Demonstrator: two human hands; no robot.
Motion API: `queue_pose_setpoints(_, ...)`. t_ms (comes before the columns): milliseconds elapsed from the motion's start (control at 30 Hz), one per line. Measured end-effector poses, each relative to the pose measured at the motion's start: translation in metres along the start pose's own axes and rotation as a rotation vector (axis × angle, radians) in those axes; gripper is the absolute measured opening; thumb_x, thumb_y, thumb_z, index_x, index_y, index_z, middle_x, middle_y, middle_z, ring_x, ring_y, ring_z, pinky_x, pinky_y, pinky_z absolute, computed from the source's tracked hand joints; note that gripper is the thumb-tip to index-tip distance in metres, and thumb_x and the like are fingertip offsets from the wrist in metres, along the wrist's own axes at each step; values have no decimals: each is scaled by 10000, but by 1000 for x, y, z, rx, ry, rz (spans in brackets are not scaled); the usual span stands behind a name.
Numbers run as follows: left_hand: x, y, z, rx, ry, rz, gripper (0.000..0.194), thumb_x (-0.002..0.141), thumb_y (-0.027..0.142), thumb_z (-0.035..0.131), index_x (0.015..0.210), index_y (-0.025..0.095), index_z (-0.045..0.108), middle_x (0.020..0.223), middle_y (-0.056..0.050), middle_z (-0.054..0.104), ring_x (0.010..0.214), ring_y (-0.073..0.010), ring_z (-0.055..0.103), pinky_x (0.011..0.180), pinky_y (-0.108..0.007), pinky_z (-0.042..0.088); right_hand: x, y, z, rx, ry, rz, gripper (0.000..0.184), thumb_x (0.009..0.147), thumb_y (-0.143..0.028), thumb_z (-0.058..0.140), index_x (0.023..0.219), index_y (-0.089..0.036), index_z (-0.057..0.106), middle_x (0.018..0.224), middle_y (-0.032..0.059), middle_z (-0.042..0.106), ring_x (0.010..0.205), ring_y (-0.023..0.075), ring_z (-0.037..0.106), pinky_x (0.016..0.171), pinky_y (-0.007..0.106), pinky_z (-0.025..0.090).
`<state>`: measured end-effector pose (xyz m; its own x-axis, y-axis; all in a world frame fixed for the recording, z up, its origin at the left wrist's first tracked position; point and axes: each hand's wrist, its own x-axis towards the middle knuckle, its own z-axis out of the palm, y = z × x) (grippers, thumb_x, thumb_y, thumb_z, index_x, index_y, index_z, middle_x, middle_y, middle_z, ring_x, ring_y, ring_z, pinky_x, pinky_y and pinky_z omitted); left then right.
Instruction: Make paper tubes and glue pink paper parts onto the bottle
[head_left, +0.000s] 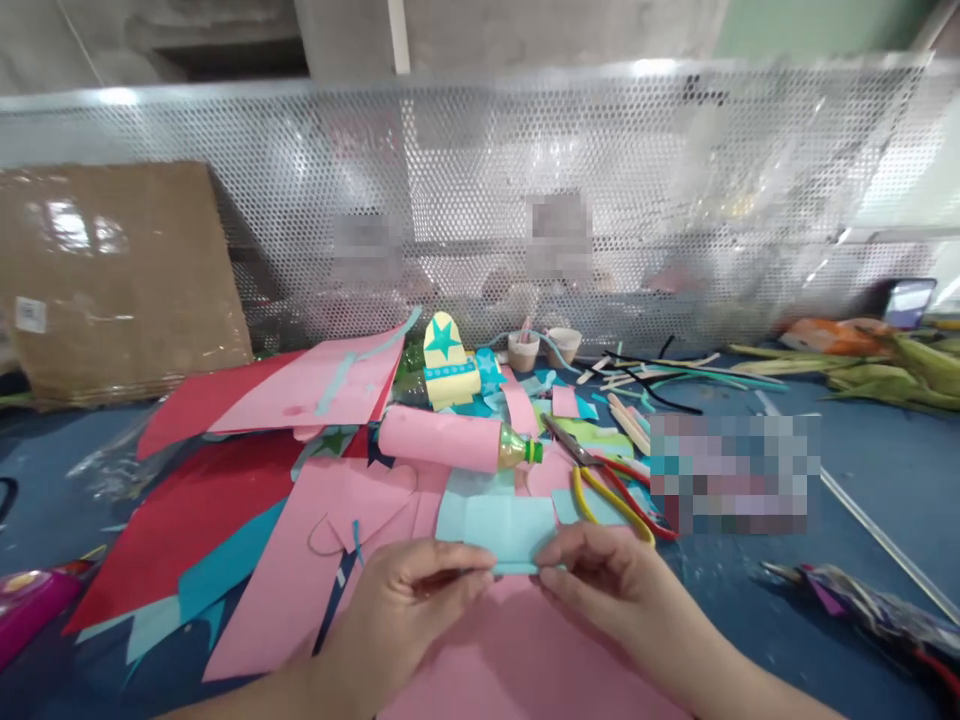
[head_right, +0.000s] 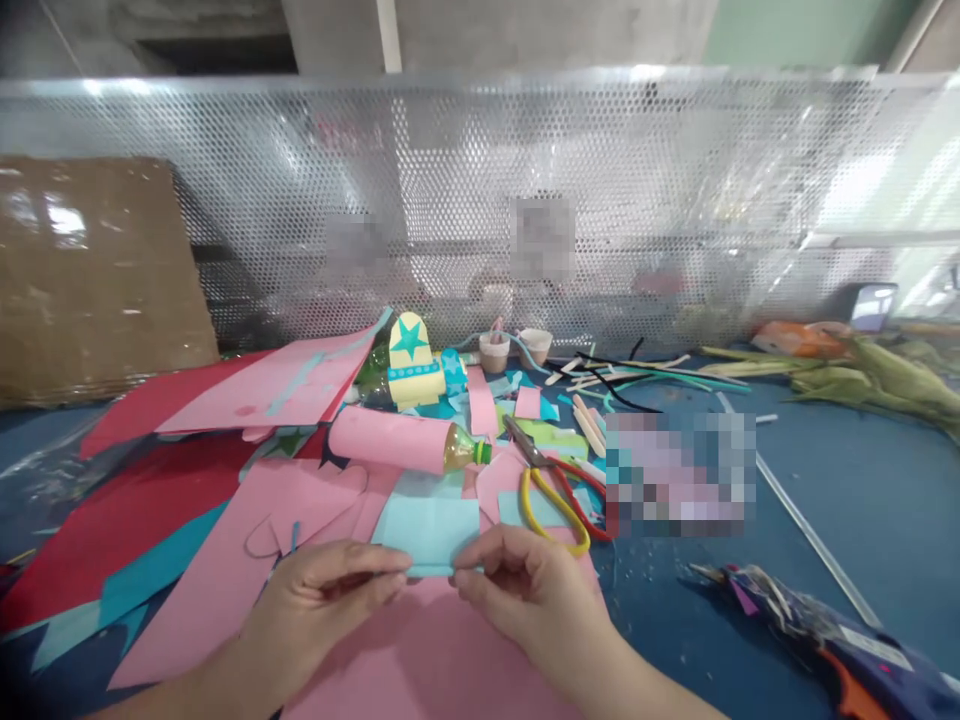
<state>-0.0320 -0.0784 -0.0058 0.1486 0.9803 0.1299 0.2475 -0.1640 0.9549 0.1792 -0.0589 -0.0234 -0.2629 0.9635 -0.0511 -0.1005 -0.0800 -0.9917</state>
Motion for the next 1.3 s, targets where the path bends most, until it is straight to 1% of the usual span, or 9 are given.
queue_pose_setpoints(100, 3, 0, 1, -4, -4, -6, 99, 753, 278, 741, 832, 263, 798, 777, -12, 780, 713, -162, 727, 660, -176, 583, 1, -4, -4, -43, -3, 17, 286, 598, -429, 833, 710, -200, 702, 636, -15, 611, 592, 107, 538, 552, 225, 440)
queue_pose_setpoints(333, 3, -4, 2, 82, -4, 53, 122, 733, 282, 758, 841, 322, 799, 816, 16, 782, 727, -158, 731, 675, -171, 590, -2, -6, -7, -22, -34, 31, 228, 685, -400, 794, 704, -196, 696, 636, -9, 622, 577, 102, 535, 539, 224, 434)
queue_pose_setpoints(500, 3, -6, 1, 119, 29, 57, 95, 746, 353, 747, 807, 304, 802, 791, 1, 784, 698, -177, 732, 633, -191, 598, -2, -9, -2, 2, -38, 67, 313, 652, -467, 805, 654, -194, 652, 592, -23, 579, 547, 98, 499, 524, 228, 417)
queue_pose_setpoints(667, 2, -6, 0, 84, -21, 96, 91, 764, 335, 742, 827, 312, 803, 757, -1, 780, 664, -159, 723, 611, -170, 580, -3, -3, -2, 43, -93, 42, 323, 712, -462, 782, 684, -186, 617, 618, -25, 583, 561, 79, 484, 535, 198, 399)
queue_pose_setpoints(800, -1, -3, -1, -21, -82, 172, 162, 851, 365, 656, 940, 337, 789, 806, -10, 777, 700, -146, 715, 688, -190, 578, -1, 0, -8, 120, -152, 52, 292, 755, -435, 771, 733, -179, 633, 627, -26, 593, 587, 71, 507, 568, 182, 404)
queue_pose_setpoints(867, -2, 2, 0, -120, -130, 133, 201, 873, 421, 623, 972, 344, 781, 826, -17, 774, 714, -148, 715, 700, -202, 581, 1, -2, -10, 164, -164, 66, 281, 758, -422, 777, 747, -176, 643, 626, -27, 595, 586, 67, 513, 571, 177, 405)
queue_pose_setpoints(1000, -5, 16, 4, -297, -157, -106, 242, 803, 521, 678, 901, 332, 796, 829, -23, 776, 765, -163, 715, 678, -205, 582, 3, -5, -11, 233, -195, 55, 243, 762, -381, 788, 760, -173, 663, 626, -28, 603, 596, 61, 530, 595, 167, 418)
queue_pose_setpoints(1067, -5, 22, 6, -357, -161, -174, 233, 762, 522, 719, 871, 332, 798, 831, -18, 780, 781, -164, 714, 672, -205, 583, 3, -4, -11, 248, -199, 43, 216, 773, -359, 784, 775, -174, 674, 631, -26, 612, 599, 59, 538, 598, 163, 423)
queue_pose_setpoints(1300, -4, 26, 4, -351, -160, -190, 264, 742, 512, 740, 869, 288, 799, 835, -31, 780, 760, -169, 716, 676, -229, 592, 2, 0, -12, 286, -209, 46, 198, 764, -338, 795, 786, -172, 691, 640, -16, 633, 601, 65, 564, 594, 163, 446)
